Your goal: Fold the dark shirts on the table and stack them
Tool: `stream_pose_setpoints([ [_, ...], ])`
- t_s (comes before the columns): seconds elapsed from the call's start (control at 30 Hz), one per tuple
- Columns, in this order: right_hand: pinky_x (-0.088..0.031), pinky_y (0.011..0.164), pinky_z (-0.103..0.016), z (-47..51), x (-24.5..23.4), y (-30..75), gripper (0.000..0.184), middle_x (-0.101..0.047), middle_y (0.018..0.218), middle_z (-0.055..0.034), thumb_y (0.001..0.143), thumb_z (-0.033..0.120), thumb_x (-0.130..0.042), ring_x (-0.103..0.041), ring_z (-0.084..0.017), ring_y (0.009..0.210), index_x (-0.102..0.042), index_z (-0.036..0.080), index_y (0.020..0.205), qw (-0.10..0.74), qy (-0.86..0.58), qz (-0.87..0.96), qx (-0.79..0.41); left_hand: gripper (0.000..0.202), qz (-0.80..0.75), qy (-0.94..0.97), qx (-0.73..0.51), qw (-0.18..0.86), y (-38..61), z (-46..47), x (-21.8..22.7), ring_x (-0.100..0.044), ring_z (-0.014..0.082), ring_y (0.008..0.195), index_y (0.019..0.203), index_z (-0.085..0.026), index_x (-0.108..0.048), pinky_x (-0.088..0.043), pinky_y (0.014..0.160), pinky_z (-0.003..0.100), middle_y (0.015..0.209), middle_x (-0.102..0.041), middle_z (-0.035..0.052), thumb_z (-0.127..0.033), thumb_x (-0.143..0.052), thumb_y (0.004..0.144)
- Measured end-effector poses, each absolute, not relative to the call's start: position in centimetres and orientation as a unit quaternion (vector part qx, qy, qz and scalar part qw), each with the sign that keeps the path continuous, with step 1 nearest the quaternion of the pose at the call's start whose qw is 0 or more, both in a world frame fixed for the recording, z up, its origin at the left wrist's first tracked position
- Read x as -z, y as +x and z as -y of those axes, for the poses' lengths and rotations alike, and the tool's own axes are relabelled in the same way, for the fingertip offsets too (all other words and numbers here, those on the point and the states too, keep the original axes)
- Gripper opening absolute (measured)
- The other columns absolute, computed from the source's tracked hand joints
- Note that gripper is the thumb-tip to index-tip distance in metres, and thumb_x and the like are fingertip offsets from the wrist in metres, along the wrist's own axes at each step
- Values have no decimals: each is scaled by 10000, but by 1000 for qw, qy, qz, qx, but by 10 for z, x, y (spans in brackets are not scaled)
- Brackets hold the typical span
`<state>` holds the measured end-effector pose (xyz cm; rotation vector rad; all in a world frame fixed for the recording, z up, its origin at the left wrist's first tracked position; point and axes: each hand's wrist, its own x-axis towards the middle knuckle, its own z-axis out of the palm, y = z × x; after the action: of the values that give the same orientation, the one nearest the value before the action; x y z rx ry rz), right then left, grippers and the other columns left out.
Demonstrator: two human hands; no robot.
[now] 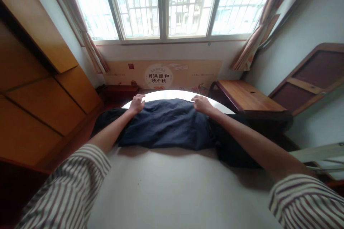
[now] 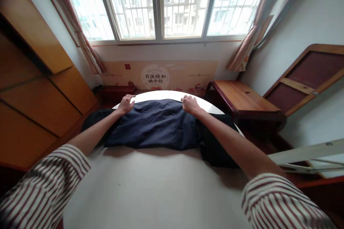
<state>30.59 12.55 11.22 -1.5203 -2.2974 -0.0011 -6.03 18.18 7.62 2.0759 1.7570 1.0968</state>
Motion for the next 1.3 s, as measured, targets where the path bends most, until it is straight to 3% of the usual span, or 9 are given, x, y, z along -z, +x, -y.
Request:
stream_pose_setpoints([
  [0.1, -501, 909, -365, -66, -102, 295, 219, -681, 1014, -111, 915, 364, -635, -647, -236, 959, -705, 158, 946, 100, -444, 891, 0, 271, -433, 860, -265, 62, -58, -120, -72, -612, 257, 1098, 1118, -166, -693, -459, 1029, 405, 1156, -653, 122, -229, -506, 934],
  [0.23, -480, 959, -436, 13, -76, 302, 366, -642, 1228, -198, 883, 281, -609, -617, -315, 1084, -646, 97, 1197, 14, -349, 933, 83, 326, -301, 943, -140, 11, -81, -33, -59, -585, 268, 1166, 1229, -189, -648, -449, 1056, 432, 1247, -637, 122, -325, -559, 947],
  [0.4, -443, 1010, -498, 32, -46, 315, 578, -584, 1351, -223, 786, 10, -494, -563, -365, 1213, -547, 60, 1359, -41, -427, 886, 174, 459, -340, 936, -84, -41, -116, -5, -39, -516, 304, 1292, 1330, -144, -593, -432, 1091, 482, 1382, -569, 160, -75, -482, 889],
  [0.6, -499, 913, -466, 25, -51, 313, 424, -667, 1130, -193, 823, -38, -435, -634, -311, 1044, -655, 97, 1158, -38, -458, 877, 142, 475, -412, 899, -145, -32, -121, -11, -27, -651, 238, 1085, 1202, -165, -672, -546, 965, 399, 1165, -666, 141, 16, -411, 849],
  [0.8, -544, 857, -394, 50, -94, 337, 523, -689, 1113, -141, 781, -44, -375, -671, -262, 983, -624, 136, 1205, 152, -450, 877, 77, 348, -407, 885, -217, 71, -135, 25, -81, -700, 187, 917, 1161, -202, -701, -567, 840, 293, 1044, -710, 85, -165, -466, 907],
  [0.97, -554, 786, -373, 99, -184, 356, 256, -712, 996, -30, 886, 249, -541, -687, -230, 835, -633, 301, 1120, 375, -436, 817, 43, 160, -427, 841, -312, 116, -160, 74, -186, -673, 170, 652, 900, -262, -752, -544, 605, 285, 796, -732, -15, -377, -655, 845],
  [1.1, -539, 696, -353, 106, -237, 357, 207, -686, 994, -23, 850, 422, -676, -650, -213, 799, -650, 351, 1044, 506, -463, 728, -4, 297, -519, 718, -453, 103, -161, 78, -248, -676, 174, 750, 930, -259, -739, -539, 773, 368, 857, -710, -48, -421, -795, 687],
  [1.2, -545, 669, -316, 74, -240, 359, 325, -692, 1007, -5, 777, 440, -748, -648, -189, 786, -640, 339, 1066, 546, -438, 698, -151, 480, -534, 664, -467, 237, -153, 48, -253, -697, 209, 820, 1027, -257, -705, -531, 834, 420, 897, -720, -27, -416, -834, 593],
  [1.3, -557, 693, -317, 22, -216, 365, 377, -716, 1007, -34, 761, 415, -736, -671, -190, 801, -627, 258, 1086, 494, -448, 699, -257, 513, -531, 650, -399, 370, -150, 6, -225, -709, 208, 796, 1075, -248, -680, -556, 758, 373, 920, -744, 3, -396, -823, 606],
])
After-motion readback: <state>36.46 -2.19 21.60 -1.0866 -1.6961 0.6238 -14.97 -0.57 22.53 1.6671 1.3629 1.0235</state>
